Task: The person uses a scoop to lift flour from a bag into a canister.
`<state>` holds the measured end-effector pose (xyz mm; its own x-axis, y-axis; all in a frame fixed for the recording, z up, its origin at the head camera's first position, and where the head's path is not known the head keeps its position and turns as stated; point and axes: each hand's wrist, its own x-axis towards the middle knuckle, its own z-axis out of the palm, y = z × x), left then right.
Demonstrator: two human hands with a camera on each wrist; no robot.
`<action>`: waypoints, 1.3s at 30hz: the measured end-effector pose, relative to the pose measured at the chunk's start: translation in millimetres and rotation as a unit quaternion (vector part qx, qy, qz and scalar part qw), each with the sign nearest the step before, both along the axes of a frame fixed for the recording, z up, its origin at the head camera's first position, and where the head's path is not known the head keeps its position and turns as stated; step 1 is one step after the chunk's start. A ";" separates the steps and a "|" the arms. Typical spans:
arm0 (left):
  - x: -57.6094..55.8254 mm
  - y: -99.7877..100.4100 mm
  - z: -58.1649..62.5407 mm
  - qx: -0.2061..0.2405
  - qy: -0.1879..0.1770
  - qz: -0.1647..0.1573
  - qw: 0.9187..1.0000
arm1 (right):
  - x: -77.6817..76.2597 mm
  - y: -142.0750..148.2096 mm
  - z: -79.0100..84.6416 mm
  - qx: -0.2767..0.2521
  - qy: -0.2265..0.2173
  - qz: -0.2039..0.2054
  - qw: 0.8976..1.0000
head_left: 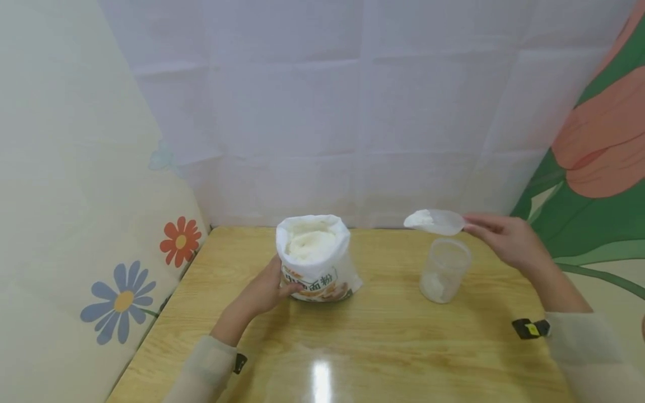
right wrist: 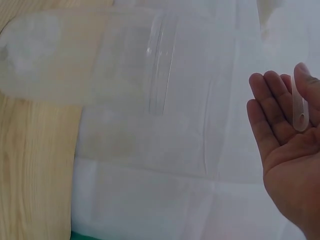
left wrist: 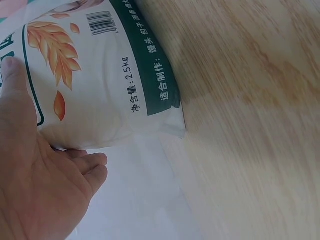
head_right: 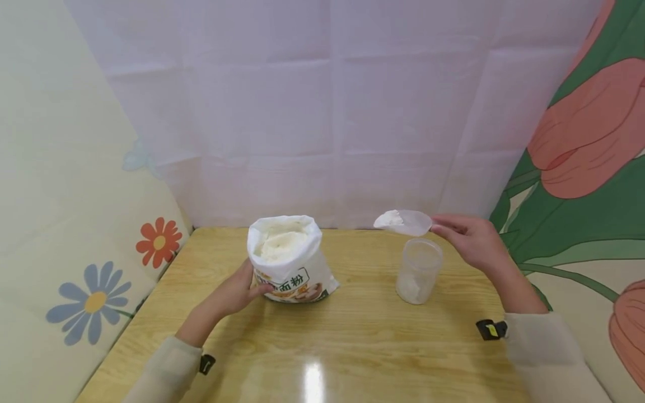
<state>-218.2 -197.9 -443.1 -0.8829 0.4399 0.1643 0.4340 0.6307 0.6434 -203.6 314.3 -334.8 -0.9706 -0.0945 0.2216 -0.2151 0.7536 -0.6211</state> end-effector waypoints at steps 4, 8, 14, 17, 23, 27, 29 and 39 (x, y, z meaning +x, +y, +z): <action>0.0 -0.2 0.3 -0.001 0.005 0.001 1.000 | 5.8 15.9 -2.1 0.009 -0.009 -0.017 1.000; -1.6 1.0 -0.6 -0.008 0.011 0.001 1.000 | 13.0 30.6 -2.5 0.018 -0.017 -0.029 0.999; -2.0 2.6 0.7 -0.014 0.010 0.008 1.000 | 22.1 49.0 -6.8 0.028 -0.040 -0.046 0.998; -2.1 2.9 2.3 -0.016 0.010 0.011 1.000 | 26.3 56.7 -11.3 0.039 -0.049 -0.055 0.997; -3.2 2.8 3.6 -0.015 0.009 0.007 1.000 | 28.3 66.6 -19.3 0.068 -0.045 -0.070 0.994; -3.4 2.6 3.9 -0.007 0.012 -0.001 1.000 | 27.9 70.3 -20.2 0.083 -0.045 -0.064 0.993; -3.2 2.0 3.6 -0.008 0.011 -0.002 1.000 | 28.3 70.8 -20.8 0.089 -0.037 -0.058 0.994; -2.8 0.4 0.2 -0.004 -0.004 0.007 1.000 | 31.8 71.8 -33.5 0.088 0.041 -0.031 0.995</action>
